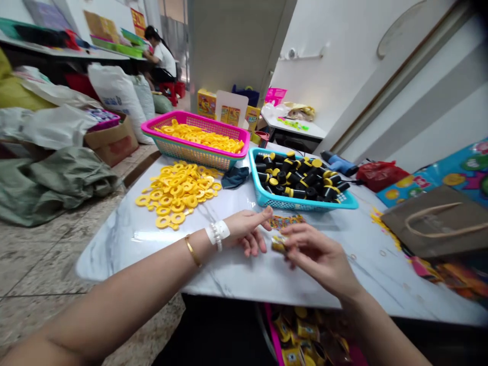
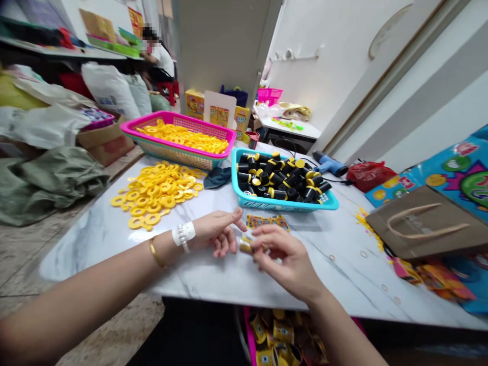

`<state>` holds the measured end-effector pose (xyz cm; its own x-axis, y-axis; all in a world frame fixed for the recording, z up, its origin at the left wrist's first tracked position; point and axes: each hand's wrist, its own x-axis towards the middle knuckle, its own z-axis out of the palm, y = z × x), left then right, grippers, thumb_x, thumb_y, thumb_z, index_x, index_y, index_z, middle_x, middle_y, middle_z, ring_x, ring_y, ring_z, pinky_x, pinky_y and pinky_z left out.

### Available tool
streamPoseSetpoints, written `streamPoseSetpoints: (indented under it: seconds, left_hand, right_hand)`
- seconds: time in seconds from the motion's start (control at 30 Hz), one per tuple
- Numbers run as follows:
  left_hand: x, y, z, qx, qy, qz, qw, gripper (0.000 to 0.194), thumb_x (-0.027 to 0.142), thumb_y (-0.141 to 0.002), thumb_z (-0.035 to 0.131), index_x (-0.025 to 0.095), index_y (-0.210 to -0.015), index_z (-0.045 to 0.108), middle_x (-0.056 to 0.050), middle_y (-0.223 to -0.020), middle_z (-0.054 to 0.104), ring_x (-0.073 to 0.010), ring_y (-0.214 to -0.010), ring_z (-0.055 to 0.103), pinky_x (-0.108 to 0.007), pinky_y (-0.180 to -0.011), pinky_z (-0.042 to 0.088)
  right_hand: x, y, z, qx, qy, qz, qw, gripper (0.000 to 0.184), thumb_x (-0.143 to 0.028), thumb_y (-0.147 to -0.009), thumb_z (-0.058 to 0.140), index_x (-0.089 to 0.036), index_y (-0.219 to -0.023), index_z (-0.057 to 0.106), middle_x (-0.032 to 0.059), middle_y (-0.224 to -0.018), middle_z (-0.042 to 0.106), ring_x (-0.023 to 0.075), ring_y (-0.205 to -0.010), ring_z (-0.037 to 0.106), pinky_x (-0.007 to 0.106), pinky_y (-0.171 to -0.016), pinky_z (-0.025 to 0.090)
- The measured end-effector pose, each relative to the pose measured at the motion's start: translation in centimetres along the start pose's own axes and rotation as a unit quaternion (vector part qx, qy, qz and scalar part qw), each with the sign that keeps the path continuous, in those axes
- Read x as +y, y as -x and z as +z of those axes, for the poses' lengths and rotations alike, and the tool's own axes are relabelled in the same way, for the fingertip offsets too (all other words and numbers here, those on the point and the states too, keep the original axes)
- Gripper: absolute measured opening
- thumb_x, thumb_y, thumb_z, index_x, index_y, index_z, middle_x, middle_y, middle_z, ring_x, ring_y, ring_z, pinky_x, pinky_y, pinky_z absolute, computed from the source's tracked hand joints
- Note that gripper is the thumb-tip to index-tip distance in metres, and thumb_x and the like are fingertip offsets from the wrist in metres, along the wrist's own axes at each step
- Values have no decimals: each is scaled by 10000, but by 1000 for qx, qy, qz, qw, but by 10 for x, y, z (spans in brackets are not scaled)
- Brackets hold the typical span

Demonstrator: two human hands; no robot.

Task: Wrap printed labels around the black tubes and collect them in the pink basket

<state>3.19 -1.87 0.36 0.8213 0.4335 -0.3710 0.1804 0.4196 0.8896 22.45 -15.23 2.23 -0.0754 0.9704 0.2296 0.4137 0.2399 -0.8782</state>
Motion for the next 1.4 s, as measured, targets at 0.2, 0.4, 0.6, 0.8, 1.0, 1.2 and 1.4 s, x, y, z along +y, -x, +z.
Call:
streamPoseSetpoints:
  seconds: [0.2,0.4,0.6,0.8,1.0,1.2,1.4]
  left_hand:
    - [-3,-7,2,44,-119,46,991,557,660,-688,764,159,-855,587,-44,-591,694,-136,-395,572,-199,-382,370]
    - [-2,-10,0,127,-162,89,974,361,505,-788,726,154,-790,641,-25,-595,680,-99,-367,519,-179,-340,335]
    - [-4,-13,-9,177,-184,94,962,321,479,-812,693,161,-817,653,-9,-603,666,-82,-360,485,-168,-322,300]
    - [-7,-16,-11,229,-187,129,946,293,422,-806,728,147,-881,661,-1,-629,661,-63,-379,484,-159,-357,329]
    - [-1,-10,-5,154,-154,123,968,359,425,-721,796,130,-897,690,-23,-749,685,-87,-493,548,-190,-435,378]
    - [2,-6,-12,66,-161,177,969,192,306,-744,746,119,-716,716,25,-569,586,-61,-469,410,-204,-480,300]
    - [2,-5,-9,196,-169,229,938,262,307,-687,810,156,-778,616,33,-608,607,-96,-533,504,-199,-513,349]
  right_hand:
    - [-23,83,-61,-218,179,119,952,107,-237,-859,656,-275,-881,754,68,-953,745,221,-783,727,313,-664,621]
    - [8,59,-65,54,309,28,949,156,-329,-909,630,-254,-886,766,44,-800,762,202,-699,716,294,-631,574]
    - [53,-51,-21,29,424,-32,905,293,-359,-913,620,-223,-1137,751,37,-750,780,194,-627,694,287,-608,519]
    - [67,-68,-1,15,437,-71,897,180,-271,-911,616,-224,-829,769,49,-787,789,193,-696,725,261,-640,497]
    - [42,-46,17,106,363,-184,908,164,-260,-944,586,-207,-902,736,54,-887,796,177,-786,743,262,-737,535]
    - [5,-50,17,71,212,-26,974,265,-396,-878,674,-190,-1035,729,67,-858,755,171,-667,679,278,-586,520]
    - [10,-56,16,15,-11,140,990,385,-533,-805,722,-162,-711,676,14,-595,668,88,-453,510,205,-417,371]
